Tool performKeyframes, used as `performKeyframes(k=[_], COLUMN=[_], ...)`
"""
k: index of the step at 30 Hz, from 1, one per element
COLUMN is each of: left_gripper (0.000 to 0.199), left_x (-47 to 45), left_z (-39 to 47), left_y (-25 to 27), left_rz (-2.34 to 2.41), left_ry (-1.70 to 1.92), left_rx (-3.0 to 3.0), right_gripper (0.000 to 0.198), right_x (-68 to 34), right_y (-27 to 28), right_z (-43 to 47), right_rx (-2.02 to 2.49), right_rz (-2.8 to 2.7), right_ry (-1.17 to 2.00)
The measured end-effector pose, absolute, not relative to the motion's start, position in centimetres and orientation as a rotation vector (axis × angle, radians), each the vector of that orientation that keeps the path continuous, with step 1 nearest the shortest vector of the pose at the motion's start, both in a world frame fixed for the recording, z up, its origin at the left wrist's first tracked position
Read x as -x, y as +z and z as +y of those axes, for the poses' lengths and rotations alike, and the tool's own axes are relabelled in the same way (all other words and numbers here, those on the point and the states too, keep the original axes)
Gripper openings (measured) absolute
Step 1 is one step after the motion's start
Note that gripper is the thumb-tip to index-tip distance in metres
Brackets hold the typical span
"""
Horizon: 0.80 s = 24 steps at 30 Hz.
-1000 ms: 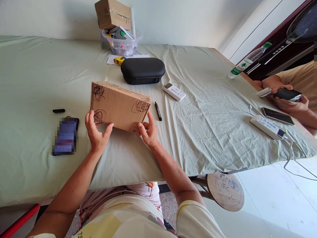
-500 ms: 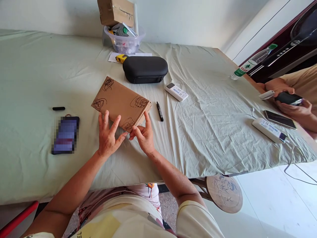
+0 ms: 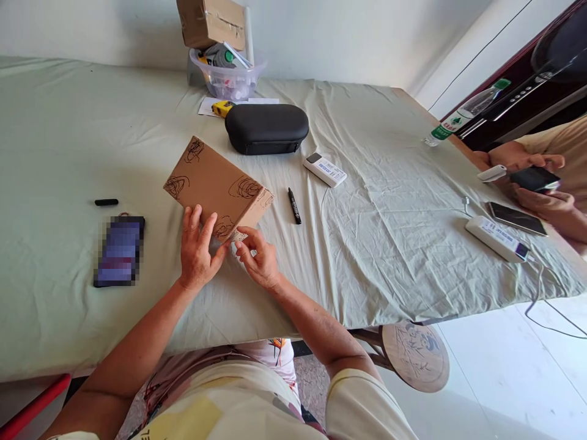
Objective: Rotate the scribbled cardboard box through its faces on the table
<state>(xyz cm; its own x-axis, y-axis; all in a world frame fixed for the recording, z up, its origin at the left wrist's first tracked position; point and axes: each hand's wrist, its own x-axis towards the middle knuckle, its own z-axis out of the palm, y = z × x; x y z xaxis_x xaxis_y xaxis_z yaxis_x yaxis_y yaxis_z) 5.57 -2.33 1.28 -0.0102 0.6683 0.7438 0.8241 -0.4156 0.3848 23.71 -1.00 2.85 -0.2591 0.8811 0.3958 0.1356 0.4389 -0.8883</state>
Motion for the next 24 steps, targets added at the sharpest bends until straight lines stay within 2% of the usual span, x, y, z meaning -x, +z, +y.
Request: performKeyframes(k=[4, 10, 19, 24], left_gripper=[0.064, 0.056, 0.046, 0.045], left_x=[-5.2, -5.0, -5.0, -5.0], left_z=[-2.3, -2.2, -1.9, -1.9], left_y=[1.3, 1.3, 1.5, 1.4], left_rz=[-1.549, -1.513, -1.437, -1.437], left_ry=[-1.421, -1.405, -1.438, -1.482], left_rx=[2.099, 2.097, 2.100, 2.094], right_gripper=[0.042, 0.051, 0.053, 0.057], right_x=[-24.0, -24.1, -26.6, -27.4], right_y=[2.7, 2.2, 3.1, 3.2], right_z=[-0.7, 0.0, 1.9, 2.6], right_rx=[0.731, 0.718, 0.981, 1.098], right_rz=[-1.964, -2.148, -1.947, -1.820], right_ry=[0.612, 0.419, 0.194, 0.222])
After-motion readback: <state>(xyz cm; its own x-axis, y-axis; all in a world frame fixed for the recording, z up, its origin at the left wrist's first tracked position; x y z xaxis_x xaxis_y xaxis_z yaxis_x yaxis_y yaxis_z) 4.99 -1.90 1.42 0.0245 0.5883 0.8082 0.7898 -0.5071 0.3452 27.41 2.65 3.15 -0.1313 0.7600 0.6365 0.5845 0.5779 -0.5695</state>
